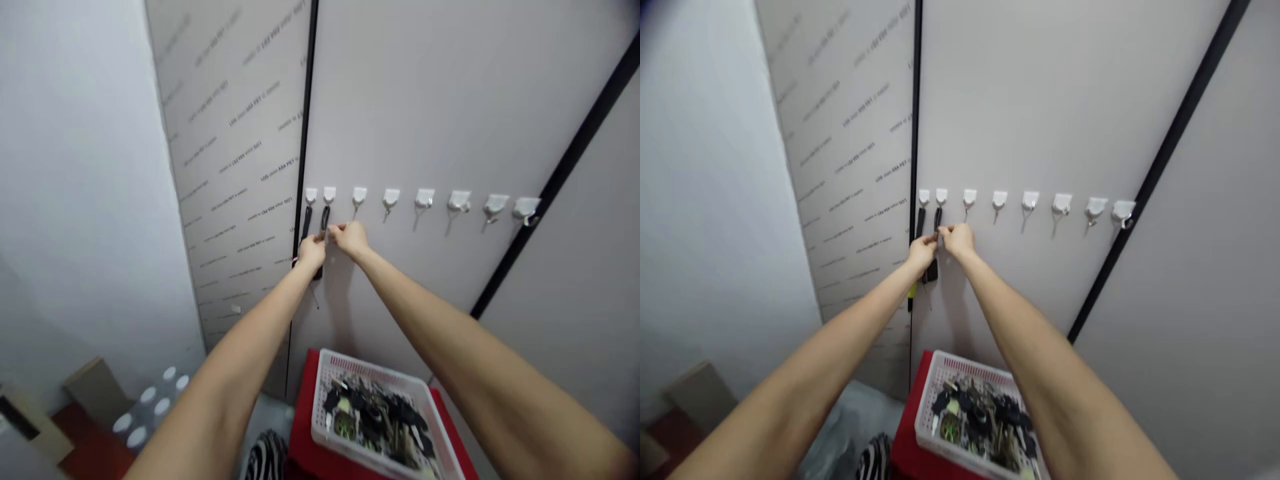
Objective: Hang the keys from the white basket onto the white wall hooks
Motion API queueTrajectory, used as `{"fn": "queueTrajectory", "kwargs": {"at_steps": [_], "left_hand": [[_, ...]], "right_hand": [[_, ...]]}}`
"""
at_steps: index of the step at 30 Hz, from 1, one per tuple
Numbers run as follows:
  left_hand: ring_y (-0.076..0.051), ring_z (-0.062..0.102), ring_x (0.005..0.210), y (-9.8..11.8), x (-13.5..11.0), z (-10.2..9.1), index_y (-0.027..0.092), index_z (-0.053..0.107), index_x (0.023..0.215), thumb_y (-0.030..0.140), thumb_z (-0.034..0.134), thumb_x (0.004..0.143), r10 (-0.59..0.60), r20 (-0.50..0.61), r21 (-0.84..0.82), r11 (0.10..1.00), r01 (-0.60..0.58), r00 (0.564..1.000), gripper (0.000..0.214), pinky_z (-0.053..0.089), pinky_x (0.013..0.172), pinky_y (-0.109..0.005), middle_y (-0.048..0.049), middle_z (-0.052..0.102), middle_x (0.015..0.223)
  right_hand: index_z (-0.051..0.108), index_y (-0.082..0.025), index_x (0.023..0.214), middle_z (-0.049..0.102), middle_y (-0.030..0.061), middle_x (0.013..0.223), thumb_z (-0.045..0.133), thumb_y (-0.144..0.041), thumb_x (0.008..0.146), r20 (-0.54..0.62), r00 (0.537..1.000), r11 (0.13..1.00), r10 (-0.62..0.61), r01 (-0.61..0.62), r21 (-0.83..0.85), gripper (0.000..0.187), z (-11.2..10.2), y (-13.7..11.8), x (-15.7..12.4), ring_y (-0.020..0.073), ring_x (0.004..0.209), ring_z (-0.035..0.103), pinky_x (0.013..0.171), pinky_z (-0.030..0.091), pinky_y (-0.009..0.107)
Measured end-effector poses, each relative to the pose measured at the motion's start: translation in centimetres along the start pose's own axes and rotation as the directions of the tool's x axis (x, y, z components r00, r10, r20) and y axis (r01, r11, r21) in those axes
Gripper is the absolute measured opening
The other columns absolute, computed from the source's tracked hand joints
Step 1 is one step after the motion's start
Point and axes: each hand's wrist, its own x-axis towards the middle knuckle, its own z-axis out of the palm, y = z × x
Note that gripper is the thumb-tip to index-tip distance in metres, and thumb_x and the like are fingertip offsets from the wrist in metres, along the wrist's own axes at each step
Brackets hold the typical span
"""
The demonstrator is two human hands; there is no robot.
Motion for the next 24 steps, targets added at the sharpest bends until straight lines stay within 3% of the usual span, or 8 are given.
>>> {"fn": "queueTrajectory", "kwargs": {"at_steps": [3, 6, 11, 15, 18, 24], "left_hand": [[-0.012, 0.048, 0.087, -0.8, -0.1, 0.0, 0.010, 0.049, 0.092, 0.011, 0.045, 0.063, 0.037, -0.036, 0.110, 0.993, -0.033, 0.999, 0.029, 0.035, 0.074, -0.021, -0.0087, 0.053, 0.095], [-0.012, 0.047, 0.090, -1.6, -0.7, 0.0, 0.009, 0.045, 0.099, 0.009, 0.043, 0.064, 0.073, -0.025, 0.189, 0.980, -0.066, 0.997, 0.035, 0.034, 0.077, -0.020, -0.0101, 0.051, 0.099], [-0.011, 0.047, 0.090, -2.4, -1.9, -0.5, 0.008, 0.044, 0.100, 0.007, 0.040, 0.065, 0.057, 0.025, 0.199, 0.978, -0.061, 0.998, 0.035, 0.034, 0.078, -0.020, -0.0109, 0.050, 0.101], [-0.011, 0.047, 0.090, -2.3, -2.4, -0.6, 0.009, 0.045, 0.098, 0.005, 0.039, 0.065, 0.057, 0.059, 0.189, 0.980, -0.068, 0.997, 0.034, 0.035, 0.077, -0.021, -0.0091, 0.051, 0.099], [-0.012, 0.047, 0.090, -2.3, -2.8, -0.7, 0.011, 0.046, 0.097, 0.005, 0.039, 0.064, 0.060, 0.076, 0.190, 0.979, -0.073, 0.995, 0.034, 0.036, 0.077, -0.022, -0.0078, 0.052, 0.099], [-0.012, 0.048, 0.087, -3.1, -4.8, -1.2, 0.009, 0.046, 0.096, 0.006, 0.039, 0.064, 0.069, 0.112, 0.196, 0.976, -0.090, 0.991, 0.033, 0.036, 0.078, -0.024, -0.0094, 0.052, 0.098]], "right_hand": [[0.058, -0.009, 0.066, 0.056, 0.0034, 0.057, 0.039, -0.035, 0.066, 0.068, 0.997, 0.999, -0.042, 0.041, 0.023, 0.032, -0.3, 2.0, -2.4, 0.0088, 0.053, 0.049, 0.050, 0.034, 0.019], [0.058, -0.010, 0.069, 0.056, 0.0017, 0.055, 0.040, -0.034, 0.065, 0.207, 0.973, 0.995, -0.102, 0.100, 0.021, 0.030, -0.8, 4.8, -6.2, 0.0094, 0.052, 0.049, 0.050, 0.035, 0.019], [0.058, -0.011, 0.077, 0.061, 0.0047, 0.068, 0.042, -0.026, 0.062, 0.503, 0.864, 0.999, 0.003, 0.016, -0.032, 0.026, -0.4, 11.4, -14.3, 0.0121, 0.059, 0.052, 0.056, 0.037, 0.020], [0.059, -0.015, 0.074, 0.061, 0.0048, 0.072, 0.040, -0.021, 0.062, 0.609, 0.793, 0.992, 0.010, 0.071, -0.108, 0.023, 0.3, 15.7, -19.0, 0.0136, 0.064, 0.053, 0.060, 0.037, 0.022], [0.058, -0.017, 0.075, 0.060, 0.0042, 0.077, 0.040, -0.020, 0.062, 0.621, 0.783, 0.974, -0.005, 0.145, -0.175, 0.023, 0.2, 17.1, -20.6, 0.0147, 0.071, 0.052, 0.063, 0.036, 0.023], [0.053, -0.020, 0.090, 0.057, 0.0058, 0.088, 0.044, -0.027, 0.059, 0.652, 0.758, 0.938, 0.022, 0.209, -0.275, 0.033, -0.2, 17.3, -21.2, 0.0182, 0.080, 0.050, 0.068, 0.034, 0.026]]}}
